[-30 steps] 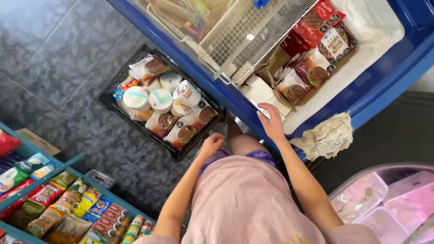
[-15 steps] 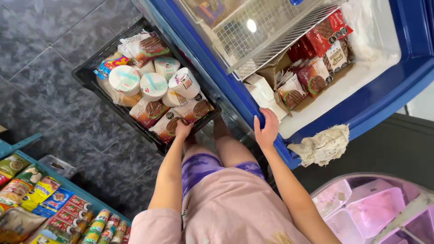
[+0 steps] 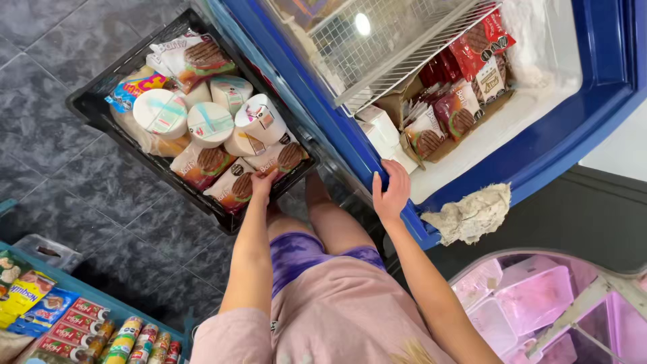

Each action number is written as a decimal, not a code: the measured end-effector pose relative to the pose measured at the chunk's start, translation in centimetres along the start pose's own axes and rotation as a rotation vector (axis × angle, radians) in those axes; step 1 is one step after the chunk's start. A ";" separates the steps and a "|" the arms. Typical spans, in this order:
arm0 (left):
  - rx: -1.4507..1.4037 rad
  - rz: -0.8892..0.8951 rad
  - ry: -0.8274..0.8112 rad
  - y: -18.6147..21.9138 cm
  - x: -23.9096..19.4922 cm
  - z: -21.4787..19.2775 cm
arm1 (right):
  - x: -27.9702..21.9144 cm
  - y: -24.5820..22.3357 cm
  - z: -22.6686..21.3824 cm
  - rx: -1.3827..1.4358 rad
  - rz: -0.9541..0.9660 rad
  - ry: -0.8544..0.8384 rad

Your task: The person restocks a commercial freezer by taking boxes and containers of frozen food from a black crate on the floor and placing them into organized rows inside the freezer compartment.

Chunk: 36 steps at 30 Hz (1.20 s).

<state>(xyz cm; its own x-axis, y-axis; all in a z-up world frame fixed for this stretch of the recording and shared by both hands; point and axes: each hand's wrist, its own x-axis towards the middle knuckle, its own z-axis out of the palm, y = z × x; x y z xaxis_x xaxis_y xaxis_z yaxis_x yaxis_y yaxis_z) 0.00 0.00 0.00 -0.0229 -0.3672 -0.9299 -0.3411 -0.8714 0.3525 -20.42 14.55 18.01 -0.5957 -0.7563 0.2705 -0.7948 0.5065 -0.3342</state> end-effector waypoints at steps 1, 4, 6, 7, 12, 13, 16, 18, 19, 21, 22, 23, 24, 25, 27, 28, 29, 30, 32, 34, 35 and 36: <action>-0.033 0.010 -0.004 0.1 0.2 0.1 | 0.1 0.1 0.2 -0.011 -0.011 0.012; -0.111 -0.010 -0.062 0.0 -0.4 -0.2 | -0.2 0.4 0.4 -0.016 -0.019 0.011; -0.112 -0.022 -0.115 0.0 -0.6 -0.4 | -0.2 0.2 0.3 -0.017 -0.019 0.009; -0.113 -0.029 -0.167 0.1 -0.6 -0.4 | 0.0 0.1 0.2 -0.016 -0.020 0.009; -0.019 0.008 -0.107 0.8 -0.5 1.3 | 0.0 0.2 0.3 -0.012 -0.028 0.011; -0.048 0.020 -0.072 0.9 -0.4 1.6 | 0.0 0.3 0.3 -0.006 -0.034 0.014; -0.144 0.021 -0.024 0.6 -0.8 2.1 | 0.0 0.1 0.2 -0.008 -0.040 0.021; -0.165 0.050 -0.021 0.5 -1.3 2.1 | 0.1 0.2 0.3 -0.003 -0.036 0.025; -0.186 0.077 -0.012 0.4 -1.6 2.0 | 0.0 0.2 0.3 0.006 -0.032 0.026; -0.272 0.155 0.001 -0.6 -2.6 2.2 | -0.2 0.3 0.2 0.015 -0.031 0.022; -0.360 0.232 0.014 -0.9 -3.0 2.3 | -0.2 0.4 0.3 0.021 -0.032 0.017; -0.357 0.238 0.015 -1.0 -3.3 2.3 | -0.1 0.3 0.3 0.026 -0.030 0.022; -0.382 0.257 0.005 -1.1 -3.6 2.3 | -0.1 0.3 0.3 0.034 -0.026 0.024; -0.404 0.275 -0.008 -1.3 -3.9 2.4 | -0.1 0.2 0.2 0.039 -0.019 0.026; -0.338 0.297 0.007 -1.3 -4.7 2.0 | -0.2 0.2 0.2 0.050 -0.010 0.031; -0.279 0.314 0.025 -1.2 -5.1 1.8 | -0.2 0.2 0.2 0.059 -0.008 0.029; -0.274 0.322 0.024 -1.0 -5.6 1.5 | -0.2 0.2 0.3 0.062 -0.005 0.036; -0.222 0.334 0.022 -0.8 -6.2 1.2 | -0.2 0.3 0.3 0.073 -0.004 0.036; -0.164 0.354 0.021 -0.3 -7.3 0.7 | -0.3 0.4 0.4 0.089 0.000 0.044; -0.097 0.407 0.047 0.1 -8.5 0.4 | -0.4 0.7 0.3 0.123 -0.010 0.015; -0.094 0.415 0.045 0.1 -9.2 0.0 | -0.5 0.4 0.0 0.124 -0.007 0.024; -0.020 0.463 0.087 0.1 -9.8 -0.4 | -0.6 0.1 -0.3 0.188 -0.027 0.012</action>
<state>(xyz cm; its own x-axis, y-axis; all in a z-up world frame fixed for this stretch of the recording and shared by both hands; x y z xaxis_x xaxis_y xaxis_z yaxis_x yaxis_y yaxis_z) 0.61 3.40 9.20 -0.0887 -0.7437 -0.6626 -0.2955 -0.6156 0.7306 -20.12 15.19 18.10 -0.5764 -0.7631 0.2924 -0.7758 0.3985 -0.4892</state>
